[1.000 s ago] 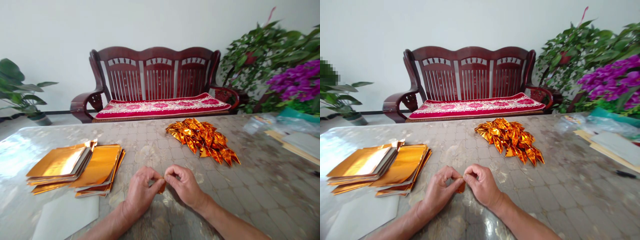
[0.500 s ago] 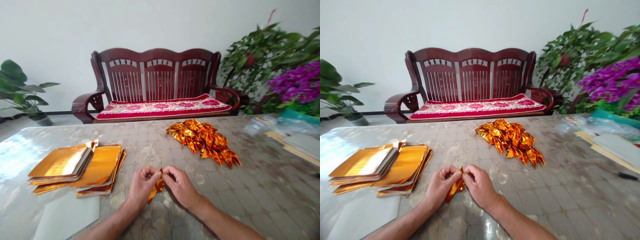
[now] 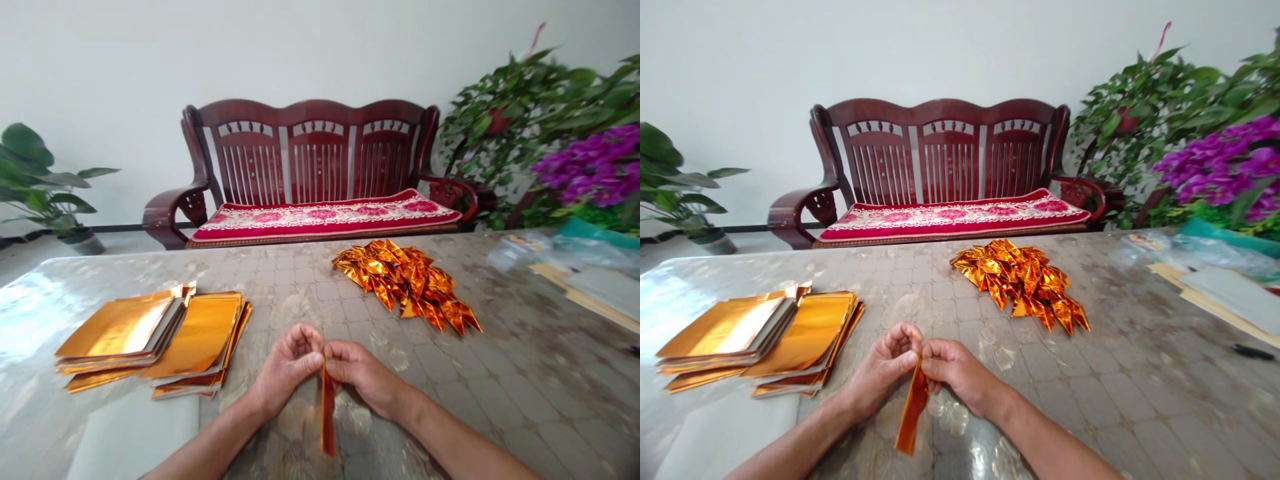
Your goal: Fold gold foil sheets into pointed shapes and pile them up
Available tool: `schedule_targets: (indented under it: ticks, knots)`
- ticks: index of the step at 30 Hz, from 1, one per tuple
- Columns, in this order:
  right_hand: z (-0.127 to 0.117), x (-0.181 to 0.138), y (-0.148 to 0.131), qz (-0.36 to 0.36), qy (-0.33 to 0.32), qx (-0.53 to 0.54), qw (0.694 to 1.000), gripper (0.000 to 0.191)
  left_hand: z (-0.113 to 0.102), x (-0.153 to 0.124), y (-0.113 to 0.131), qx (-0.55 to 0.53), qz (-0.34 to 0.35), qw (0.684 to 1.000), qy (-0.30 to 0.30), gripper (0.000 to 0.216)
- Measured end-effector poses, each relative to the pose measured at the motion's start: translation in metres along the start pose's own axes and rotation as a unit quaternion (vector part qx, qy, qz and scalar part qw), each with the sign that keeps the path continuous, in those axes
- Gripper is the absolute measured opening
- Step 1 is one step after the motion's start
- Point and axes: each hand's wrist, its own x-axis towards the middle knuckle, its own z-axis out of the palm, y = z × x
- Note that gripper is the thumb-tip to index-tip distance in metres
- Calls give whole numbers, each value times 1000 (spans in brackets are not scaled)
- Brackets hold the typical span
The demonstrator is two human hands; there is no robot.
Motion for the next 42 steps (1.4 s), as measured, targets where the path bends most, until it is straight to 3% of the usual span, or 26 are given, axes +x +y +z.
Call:
schedule_targets:
  ticks: [6,9,13,17,19,23,29,35,42]
  knots:
    - [0,1,2,56,-73,72,993,45,3,1,8,39,30,999,-14,37]
    - [-1,2,3,78,-78,102,989,42,2,1,7,37,46,998,-7,36]
    - [-2,3,3,75,-1,110,991,30,0,1,4,30,10,998,53,37]
    - [-6,4,1,-32,140,108,984,21,-5,3,1,82,-10,982,168,41]
    - [-8,4,0,-75,158,102,979,21,-8,3,-2,104,-9,974,201,41]
    - [-6,3,-2,-88,148,67,983,26,-9,4,-5,122,-4,965,230,41]
    - [4,6,3,-86,241,-34,966,35,-3,3,-5,78,-4,975,210,41]
    - [5,8,4,-96,224,-50,968,35,1,1,-5,49,-33,993,103,43]
    - [2,9,6,-97,240,-68,963,35,-2,0,-8,111,-27,983,142,41]
